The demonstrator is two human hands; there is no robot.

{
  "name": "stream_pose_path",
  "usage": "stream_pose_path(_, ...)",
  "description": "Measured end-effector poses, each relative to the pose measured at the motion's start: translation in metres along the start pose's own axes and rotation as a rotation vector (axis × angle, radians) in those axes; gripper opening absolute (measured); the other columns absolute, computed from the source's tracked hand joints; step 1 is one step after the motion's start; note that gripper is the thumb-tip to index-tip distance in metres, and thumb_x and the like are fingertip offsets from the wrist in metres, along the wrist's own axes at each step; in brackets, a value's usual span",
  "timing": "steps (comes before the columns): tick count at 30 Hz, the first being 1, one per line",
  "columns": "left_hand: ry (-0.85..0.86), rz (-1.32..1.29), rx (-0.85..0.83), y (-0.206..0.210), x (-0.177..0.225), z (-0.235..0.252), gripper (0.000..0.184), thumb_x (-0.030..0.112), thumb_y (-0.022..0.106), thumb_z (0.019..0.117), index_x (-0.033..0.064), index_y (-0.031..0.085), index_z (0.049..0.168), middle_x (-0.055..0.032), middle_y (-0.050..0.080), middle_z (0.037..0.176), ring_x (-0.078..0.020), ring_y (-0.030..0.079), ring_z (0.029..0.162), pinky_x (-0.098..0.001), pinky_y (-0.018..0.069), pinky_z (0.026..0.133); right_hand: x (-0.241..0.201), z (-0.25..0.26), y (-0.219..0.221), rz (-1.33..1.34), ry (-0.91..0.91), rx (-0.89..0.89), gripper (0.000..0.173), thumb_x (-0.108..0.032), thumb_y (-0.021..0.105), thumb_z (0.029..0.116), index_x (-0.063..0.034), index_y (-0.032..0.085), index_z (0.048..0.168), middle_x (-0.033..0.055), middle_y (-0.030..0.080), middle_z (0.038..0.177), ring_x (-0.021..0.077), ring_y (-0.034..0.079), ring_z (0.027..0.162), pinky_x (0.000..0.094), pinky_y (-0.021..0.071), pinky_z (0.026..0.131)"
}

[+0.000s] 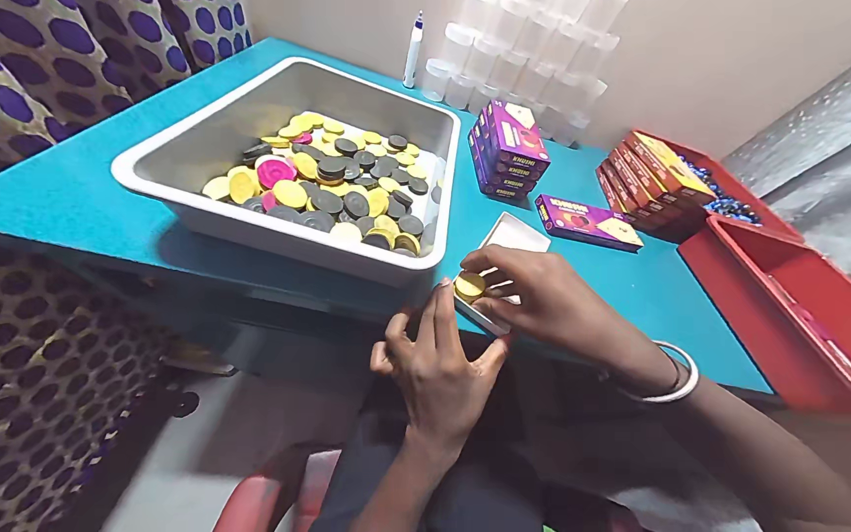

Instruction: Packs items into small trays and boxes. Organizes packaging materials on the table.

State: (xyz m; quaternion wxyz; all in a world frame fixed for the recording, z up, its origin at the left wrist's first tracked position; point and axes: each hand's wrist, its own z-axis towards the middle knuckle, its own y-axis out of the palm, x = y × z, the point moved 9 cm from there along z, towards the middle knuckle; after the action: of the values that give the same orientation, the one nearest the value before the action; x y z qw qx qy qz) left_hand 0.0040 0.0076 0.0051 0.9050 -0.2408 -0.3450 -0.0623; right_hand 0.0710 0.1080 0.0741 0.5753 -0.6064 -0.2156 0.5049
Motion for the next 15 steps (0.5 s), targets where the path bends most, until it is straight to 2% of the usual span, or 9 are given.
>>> stream_pose_path(3,-0.016,-0.007,-0.016,-0.005,-0.002,0.002,0.076,0.063,0.077,0.0706,0.0085,0.073,0.124,-0.0023,0.076,0.113,-0.0272,0.057,0.101,-0.0495,0.0327,0.086,-0.002,0.002,0.001,0.021,-0.01,0.026,0.035,-0.003,0.078,0.0851,-0.0048,0.069,0.119,0.0071,0.073,0.109,0.013,0.074,0.092,0.0311,0.0649,0.081)
stream_pose_path(6,-0.017,0.019,-0.054,-0.009,-0.004,0.008,0.08,0.066,0.077,0.0681,0.0087,0.074,0.124,-0.0016,0.077,0.104,-0.0241,0.057,0.088,-0.0473,0.0331,0.081,-0.005,0.004,0.003,-0.018,-0.025,0.054,0.037,-0.003,0.08,0.0835,-0.0063,0.07,0.119,0.0075,0.073,0.106,0.0155,0.074,0.09,0.0337,0.0646,0.079)
stream_pose_path(8,-0.019,0.019,-0.097,-0.012,-0.007,0.01,0.082,0.067,0.076,0.0687,0.0076,0.073,0.125,-0.0036,0.077,0.096,-0.0212,0.058,0.075,-0.0457,0.037,0.073,-0.007,0.004,0.004,-0.049,-0.021,0.029,0.041,-0.008,0.079,0.0855,-0.0069,0.069,0.125,0.0082,0.074,0.108,0.0166,0.074,0.092,0.0345,0.0637,0.081)
stream_pose_path(11,-0.031,-0.023,-0.159,-0.013,-0.012,0.011,0.082,0.061,0.079,0.0692,0.0045,0.071,0.128,-0.0086,0.079,0.101,-0.0197,0.069,0.065,-0.0419,0.0496,0.057,-0.011,0.002,0.006,-0.076,-0.019,-0.042,0.038,-0.014,0.073,0.0928,-0.0041,0.066,0.129,0.0082,0.074,0.111,0.0143,0.074,0.096,0.0313,0.0628,0.084)
stream_pose_path(13,-0.037,-0.08,-0.16,-0.011,-0.013,0.01,0.086,0.06,0.081,0.0668,0.0013,0.07,0.128,-0.0108,0.076,0.1,-0.0169,0.063,0.055,-0.0371,0.0477,0.045,-0.014,0.001,0.005,-0.12,-0.018,-0.042,0.032,-0.012,0.07,0.0939,-0.0037,0.068,0.125,0.0081,0.074,0.108,0.0155,0.074,0.093,0.033,0.0627,0.082)
stream_pose_path(15,-0.034,-0.12,-0.14,-0.009,-0.012,0.009,0.089,0.061,0.082,0.0647,0.0003,0.069,0.128,-0.0108,0.074,0.1,-0.0114,0.055,0.05,-0.0316,0.0436,0.043,-0.019,0.001,0.005,-0.158,-0.014,-0.014,0.028,-0.01,0.069,0.0941,-0.0037,0.07,0.121,0.0085,0.075,0.105,0.0177,0.074,0.09,0.0363,0.0625,0.079)
